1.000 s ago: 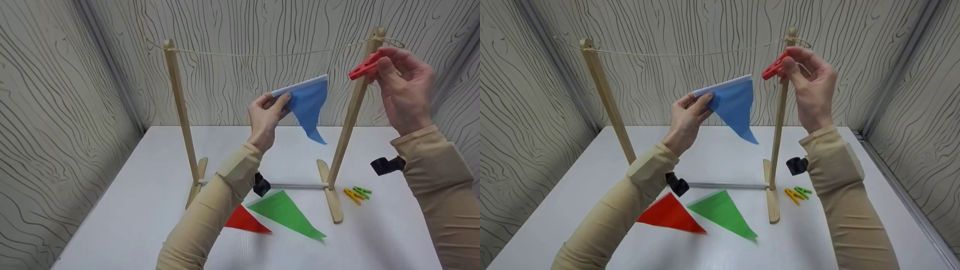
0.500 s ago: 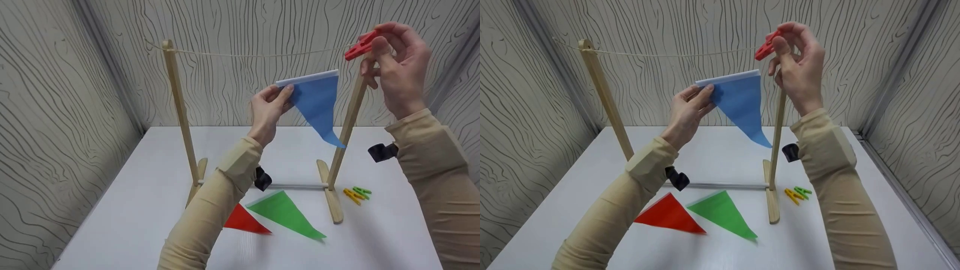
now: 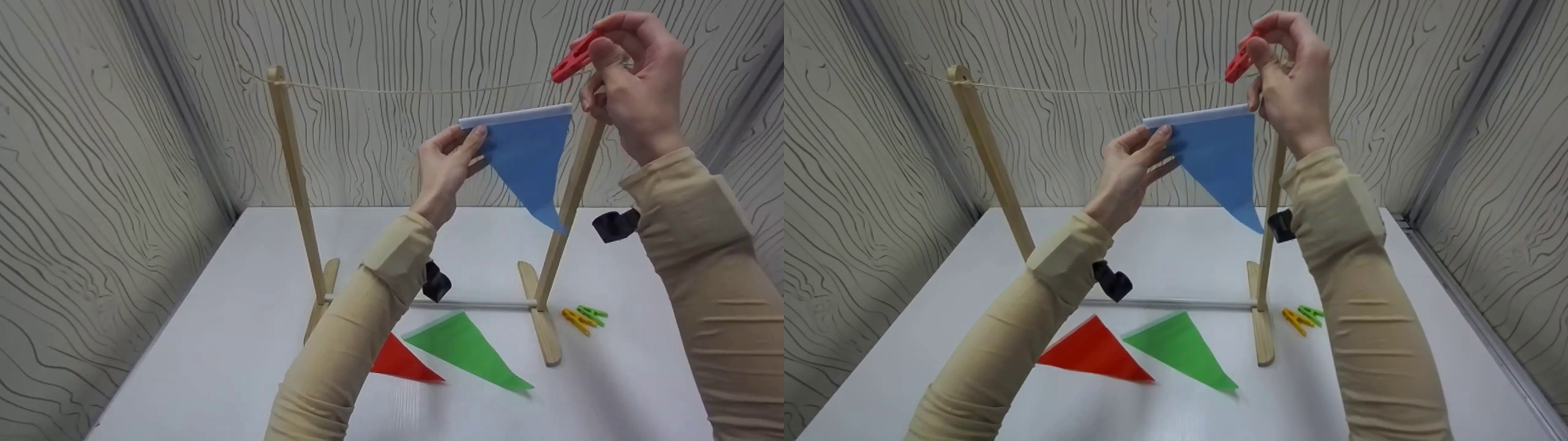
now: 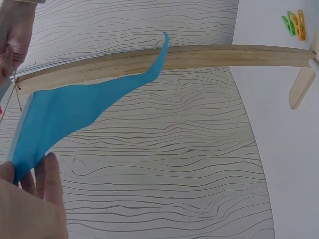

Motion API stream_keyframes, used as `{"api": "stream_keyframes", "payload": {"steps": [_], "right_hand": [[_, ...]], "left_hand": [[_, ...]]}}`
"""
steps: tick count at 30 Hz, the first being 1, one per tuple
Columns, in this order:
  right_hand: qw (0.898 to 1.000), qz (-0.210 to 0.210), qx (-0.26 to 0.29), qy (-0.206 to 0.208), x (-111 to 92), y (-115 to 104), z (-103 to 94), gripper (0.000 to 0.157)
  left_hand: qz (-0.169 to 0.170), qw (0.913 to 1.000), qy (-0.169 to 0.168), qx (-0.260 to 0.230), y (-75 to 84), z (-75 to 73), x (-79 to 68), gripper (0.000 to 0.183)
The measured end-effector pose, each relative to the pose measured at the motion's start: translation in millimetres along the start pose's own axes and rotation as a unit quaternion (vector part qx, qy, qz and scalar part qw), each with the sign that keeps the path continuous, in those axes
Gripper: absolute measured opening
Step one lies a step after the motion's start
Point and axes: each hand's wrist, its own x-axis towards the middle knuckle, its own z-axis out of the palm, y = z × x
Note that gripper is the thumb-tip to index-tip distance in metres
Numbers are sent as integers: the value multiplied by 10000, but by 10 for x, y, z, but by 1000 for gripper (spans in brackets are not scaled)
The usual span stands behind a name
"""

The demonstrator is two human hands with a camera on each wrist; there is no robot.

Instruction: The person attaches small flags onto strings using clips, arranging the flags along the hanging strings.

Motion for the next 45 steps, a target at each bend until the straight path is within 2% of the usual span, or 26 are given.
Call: {"api": "stream_keyframes", "payload": {"steps": [4, 8, 13, 16, 19, 24, 27, 35, 45], "right_hand": [[9988, -152, -464, 104, 25, 11, 35, 16], [9979, -338, -539, 147, 51, 20, 58, 12], [9978, -278, -593, 122, 90, 19, 82, 10], [9965, -317, -767, 59, 109, 25, 92, 9], [9966, -261, -782, 18, 122, 23, 91, 8], [9987, 6, -508, -13, 159, 9, 97, 8], [9973, 125, -725, -37, 174, -5, 105, 7], [9763, 66, -2164, -83, 169, -18, 134, 8], [9580, -171, -2856, -192, 153, 15, 155, 7]], "left_hand": [[60, 10000, 54, 36, 9, 52, 25, 25], [122, 9998, 75, 107, 20, 94, 40, 24], [200, 9993, 127, 280, 40, 128, 61, 23], [229, 9993, 168, 223, 47, 152, 76, 23], [247, 9995, 189, 111, 56, 184, 90, 24], [254, 9994, 216, -36, 74, 229, 109, 23], [259, 9993, 260, -60, 84, 244, 115, 22], [311, 9992, 270, 7, 116, 266, 119, 22], [367, 9992, 116, 103, 139, 292, 116, 22]]}}
